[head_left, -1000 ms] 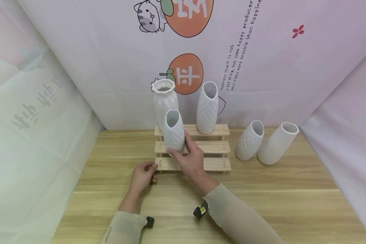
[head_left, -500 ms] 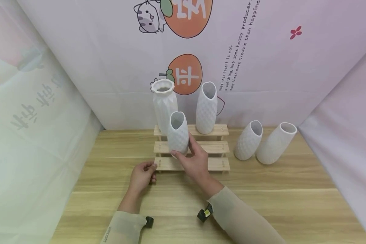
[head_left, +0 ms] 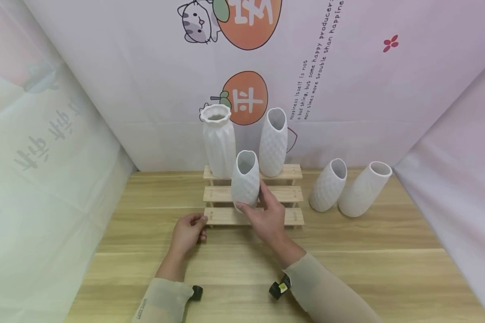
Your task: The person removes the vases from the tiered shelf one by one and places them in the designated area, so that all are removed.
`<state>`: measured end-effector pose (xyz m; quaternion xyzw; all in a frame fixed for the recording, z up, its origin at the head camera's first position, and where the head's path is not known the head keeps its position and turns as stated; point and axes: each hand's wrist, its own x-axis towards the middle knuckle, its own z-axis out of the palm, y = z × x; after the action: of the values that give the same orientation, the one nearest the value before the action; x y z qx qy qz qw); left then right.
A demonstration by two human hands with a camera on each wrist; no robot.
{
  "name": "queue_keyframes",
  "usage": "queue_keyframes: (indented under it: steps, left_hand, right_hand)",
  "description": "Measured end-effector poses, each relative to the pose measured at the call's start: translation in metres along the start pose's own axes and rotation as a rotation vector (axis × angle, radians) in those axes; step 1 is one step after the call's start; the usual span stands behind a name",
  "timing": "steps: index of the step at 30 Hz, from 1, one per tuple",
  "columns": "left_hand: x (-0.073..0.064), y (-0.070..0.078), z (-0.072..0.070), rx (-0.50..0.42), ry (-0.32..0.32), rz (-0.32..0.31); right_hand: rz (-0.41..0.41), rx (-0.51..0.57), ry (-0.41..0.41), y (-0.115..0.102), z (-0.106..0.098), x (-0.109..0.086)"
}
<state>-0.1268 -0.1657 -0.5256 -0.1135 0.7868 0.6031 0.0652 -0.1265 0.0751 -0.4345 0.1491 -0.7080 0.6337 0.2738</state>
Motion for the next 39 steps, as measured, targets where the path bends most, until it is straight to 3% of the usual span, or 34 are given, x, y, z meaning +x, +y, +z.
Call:
queue_keyframes:
  steps: [7,17,28,39]
  left_hand:
    - [0.000,0.000,0.000,0.002,0.002,0.004]
    - [-0.001,-0.001,-0.001,-0.001,-0.002,0.013]
    - [-0.002,0.001,0.000,-0.027,0.015,0.000]
    - [-0.001,0.000,0.001,-0.021,0.008,0.005]
  right_hand:
    - [0.029,-0.021,0.017,0.000,-0.010,-0.003]
    - [0.006,-0.022,0.024,-0.003,-0.024,-0.007]
    - [-0.010,0.048,0.051,0.003,-0.044,-0.010]
    - [0.008,0.007,0.076,0.002,-0.058,-0.012]
